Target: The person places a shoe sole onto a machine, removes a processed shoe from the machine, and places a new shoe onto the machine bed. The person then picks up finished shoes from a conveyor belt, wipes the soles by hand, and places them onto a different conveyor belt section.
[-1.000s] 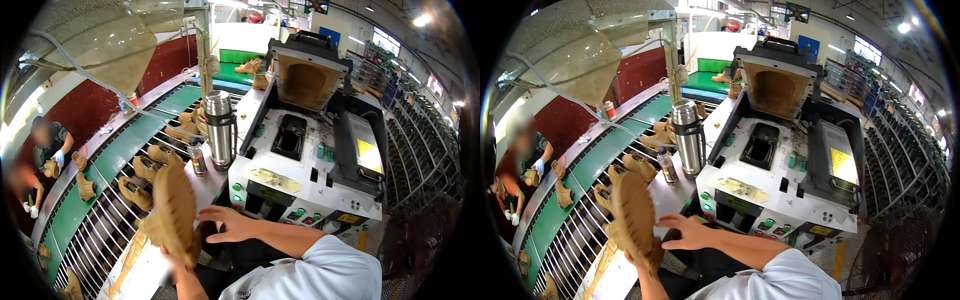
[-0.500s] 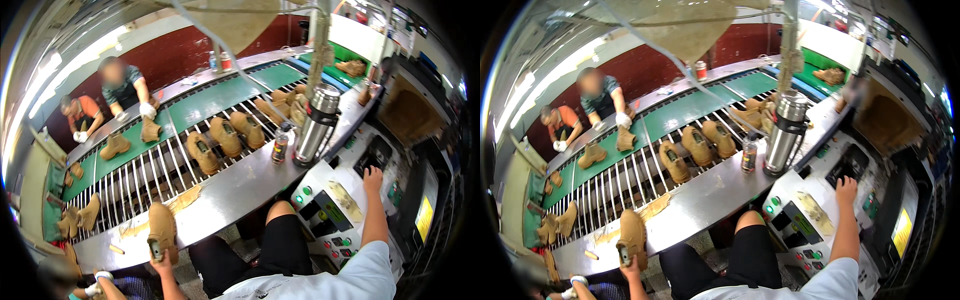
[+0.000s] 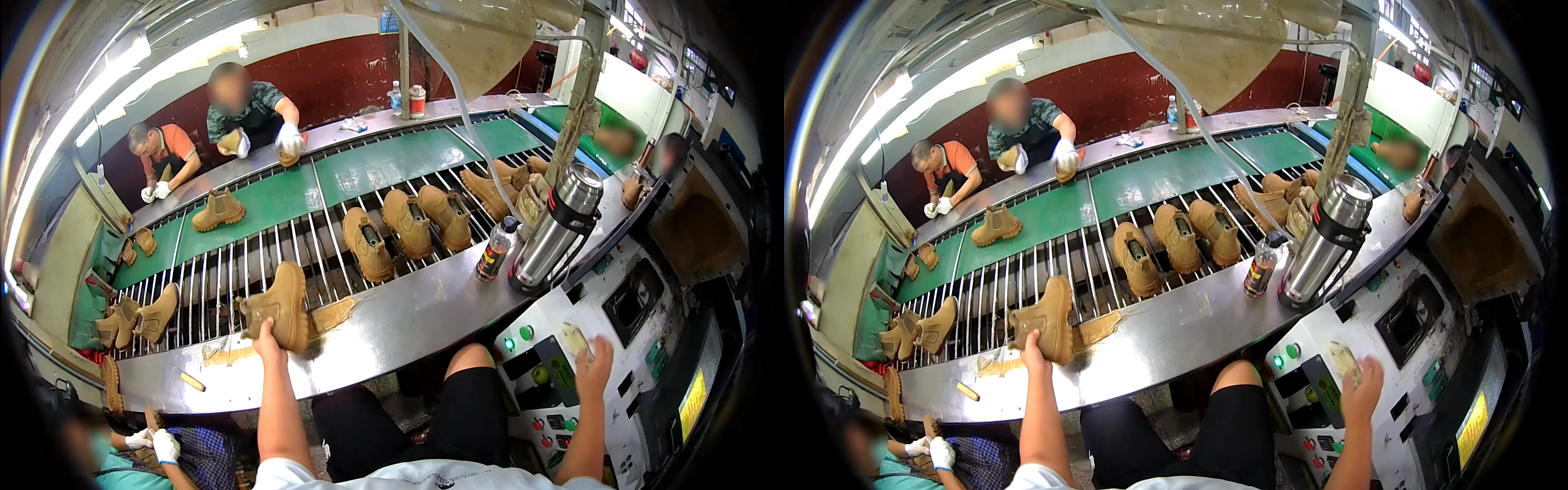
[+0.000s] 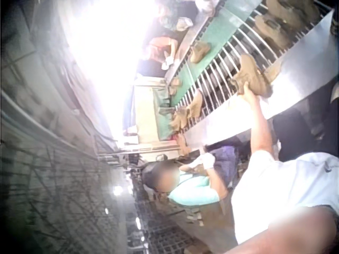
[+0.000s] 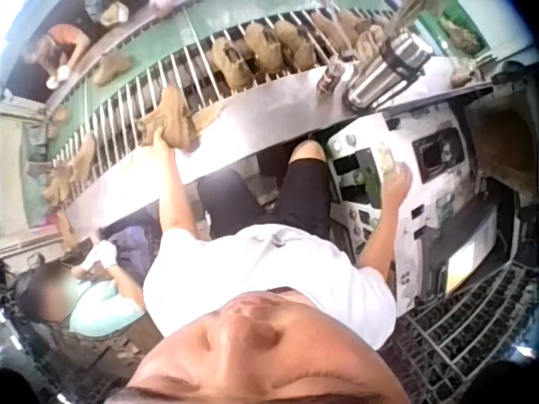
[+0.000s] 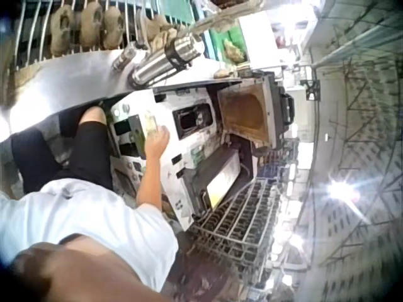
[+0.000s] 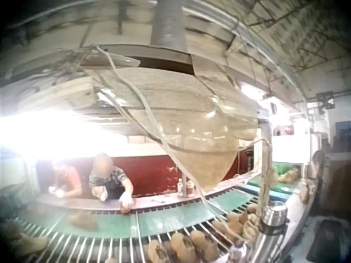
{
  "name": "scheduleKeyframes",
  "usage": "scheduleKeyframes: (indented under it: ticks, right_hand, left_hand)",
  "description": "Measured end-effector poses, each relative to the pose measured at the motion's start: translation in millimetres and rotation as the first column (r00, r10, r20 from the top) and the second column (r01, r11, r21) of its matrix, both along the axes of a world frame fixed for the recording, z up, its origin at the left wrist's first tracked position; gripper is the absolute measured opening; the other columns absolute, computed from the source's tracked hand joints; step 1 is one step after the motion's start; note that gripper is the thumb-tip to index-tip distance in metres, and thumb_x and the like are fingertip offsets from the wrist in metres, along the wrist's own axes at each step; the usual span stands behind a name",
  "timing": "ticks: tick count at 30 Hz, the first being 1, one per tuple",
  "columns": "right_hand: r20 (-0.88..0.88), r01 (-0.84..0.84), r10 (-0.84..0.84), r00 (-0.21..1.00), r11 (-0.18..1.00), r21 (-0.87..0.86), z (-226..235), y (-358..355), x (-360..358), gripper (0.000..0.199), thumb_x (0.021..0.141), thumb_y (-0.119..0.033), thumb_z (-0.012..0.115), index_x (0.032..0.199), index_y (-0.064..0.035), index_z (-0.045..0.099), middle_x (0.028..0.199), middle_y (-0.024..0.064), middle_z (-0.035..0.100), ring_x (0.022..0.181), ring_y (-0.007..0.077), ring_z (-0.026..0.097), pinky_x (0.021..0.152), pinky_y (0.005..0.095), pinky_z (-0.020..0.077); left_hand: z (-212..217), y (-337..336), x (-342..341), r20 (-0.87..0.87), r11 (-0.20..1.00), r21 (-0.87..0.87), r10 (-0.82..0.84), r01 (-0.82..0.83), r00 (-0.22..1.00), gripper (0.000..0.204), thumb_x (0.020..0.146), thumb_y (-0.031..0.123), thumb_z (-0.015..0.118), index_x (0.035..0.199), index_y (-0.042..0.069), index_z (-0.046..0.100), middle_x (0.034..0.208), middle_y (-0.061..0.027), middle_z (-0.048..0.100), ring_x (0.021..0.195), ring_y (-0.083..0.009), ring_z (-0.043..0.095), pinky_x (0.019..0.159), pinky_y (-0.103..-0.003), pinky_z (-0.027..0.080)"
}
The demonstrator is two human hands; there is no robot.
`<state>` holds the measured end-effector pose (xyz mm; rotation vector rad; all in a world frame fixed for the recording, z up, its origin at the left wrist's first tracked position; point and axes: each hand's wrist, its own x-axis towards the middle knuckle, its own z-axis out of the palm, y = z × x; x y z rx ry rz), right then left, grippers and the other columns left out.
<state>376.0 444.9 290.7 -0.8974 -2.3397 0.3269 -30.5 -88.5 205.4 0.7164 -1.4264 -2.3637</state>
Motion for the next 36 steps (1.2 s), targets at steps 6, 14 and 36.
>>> scheduleKeyframes:
  ticks: [6,14,36]
  right_hand:
    - [-0.014,0.006,-0.008,1.000,0.996,-0.091,16,-72,37,0.018,0.068,-0.004,0.064,0.085,-0.0014,0.059,0.098,0.0180,0.057,0.096,0.0353,0.055,0.086,0.0415,0.0440]
    - [-0.018,-0.237,0.242,0.970,0.931,-0.277,-47,-131,-62,0.010,0.069,-0.003,0.065,0.079,-0.0061,0.064,0.084,0.0130,0.060,0.084,0.0319,0.060,0.075,0.0392,0.0483]
    - [0.212,-0.715,0.711,0.671,0.696,-0.071,-168,-311,-482,0.017,0.081,-0.022,0.059,0.071,-0.0116,0.051,0.049,0.0088,0.055,0.044,0.0293,0.056,0.044,0.0430,0.0454]
  left_hand:
    - [8,54,-112,-0.087,0.981,-0.168,-0.116,0.101,0.989,0.037,0.076,0.005,0.068,0.111,-0.005,0.059,0.107,-0.0122,0.063,0.090,-0.0246,0.063,0.081,-0.037,0.050]
    - [-63,117,-136,0.080,0.634,-0.753,-0.177,0.176,0.981,0.070,0.073,0.022,0.079,0.132,0.002,0.048,0.126,-0.0184,0.056,0.116,-0.0307,0.055,0.097,-0.038,0.043]
    - [-35,-82,-397,0.060,0.400,-0.904,-0.236,0.153,0.970,0.053,0.074,0.023,0.066,0.120,-0.001,0.055,0.116,-0.0211,0.060,0.108,-0.0330,0.058,0.093,-0.038,0.045]
